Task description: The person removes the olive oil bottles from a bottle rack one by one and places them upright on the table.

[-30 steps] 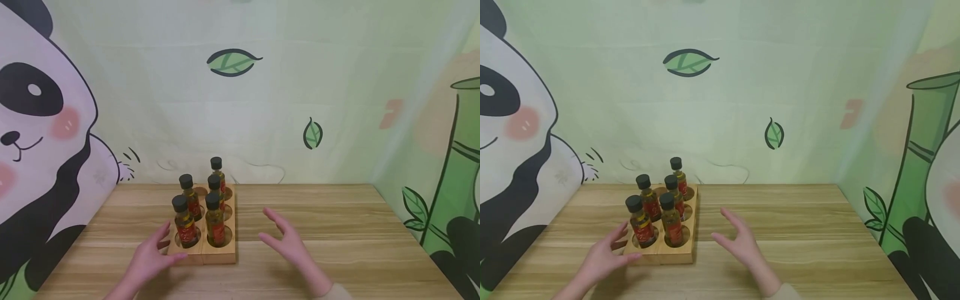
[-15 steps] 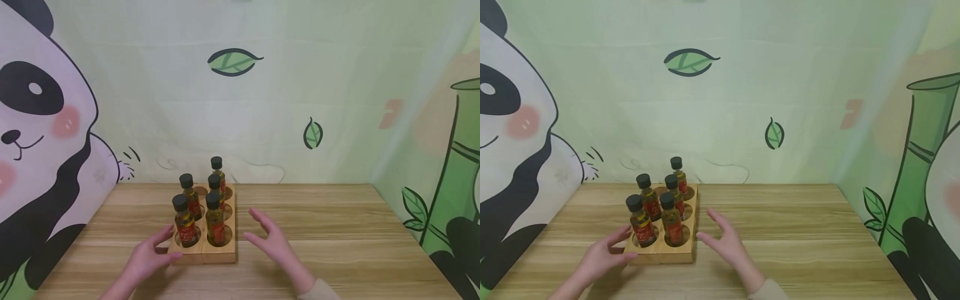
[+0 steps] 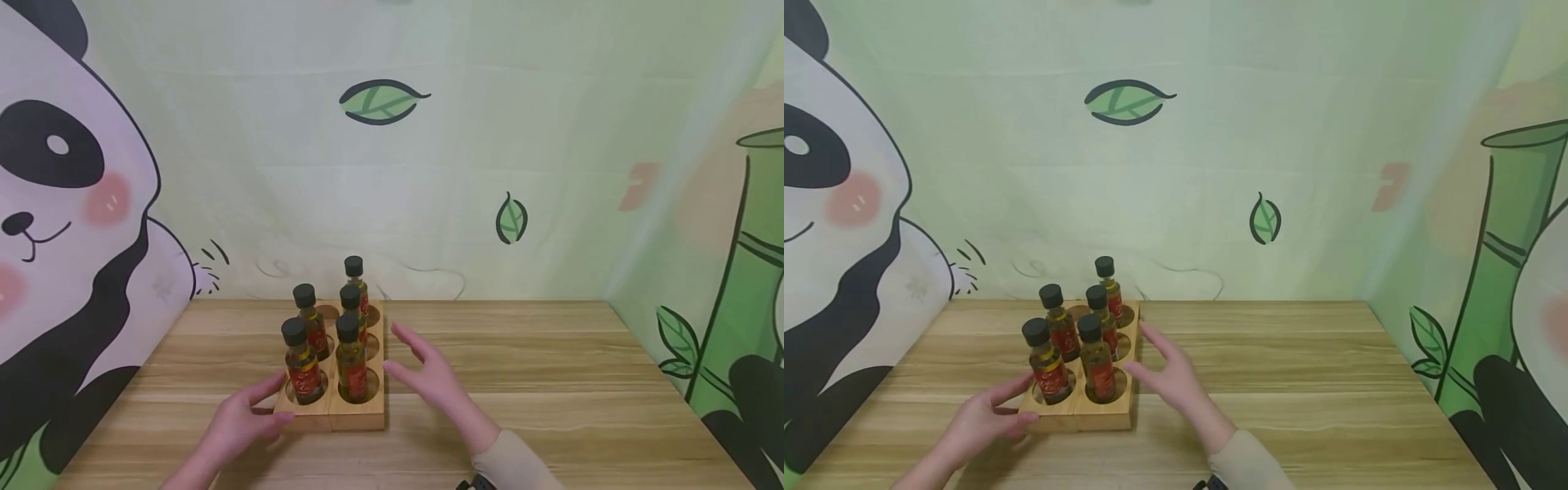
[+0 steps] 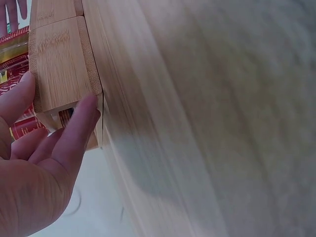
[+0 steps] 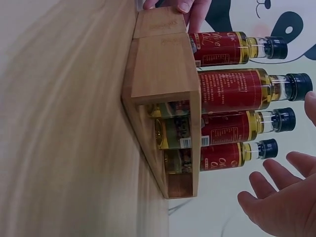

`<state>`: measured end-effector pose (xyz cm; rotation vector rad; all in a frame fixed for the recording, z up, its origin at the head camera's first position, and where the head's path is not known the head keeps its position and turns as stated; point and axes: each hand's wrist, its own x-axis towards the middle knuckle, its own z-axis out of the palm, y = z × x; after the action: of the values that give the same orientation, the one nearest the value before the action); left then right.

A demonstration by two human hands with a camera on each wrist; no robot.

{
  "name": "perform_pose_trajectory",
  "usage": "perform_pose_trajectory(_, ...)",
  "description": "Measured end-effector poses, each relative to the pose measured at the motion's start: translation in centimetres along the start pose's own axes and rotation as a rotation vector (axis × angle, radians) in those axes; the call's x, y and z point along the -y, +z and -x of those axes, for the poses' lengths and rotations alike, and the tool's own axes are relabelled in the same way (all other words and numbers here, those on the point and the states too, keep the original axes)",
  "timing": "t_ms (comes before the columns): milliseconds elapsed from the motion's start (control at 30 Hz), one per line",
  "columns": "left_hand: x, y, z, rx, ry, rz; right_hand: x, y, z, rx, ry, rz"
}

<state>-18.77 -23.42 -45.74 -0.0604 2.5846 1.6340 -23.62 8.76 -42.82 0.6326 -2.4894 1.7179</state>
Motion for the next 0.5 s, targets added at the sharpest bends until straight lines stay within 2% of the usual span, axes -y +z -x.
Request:
perform_pose_trajectory(200,0.3,-0.1,-0.2,0.006,0.014,-0.018,0.4,0.0,-1.2,0.009,-0.018,0.005)
perform_pose_trajectory(500,0.4,-0.1,-0.1,0.006,0.01,-0.041,1.3,0.4,-2.5,0.037,0.034,-0.008)
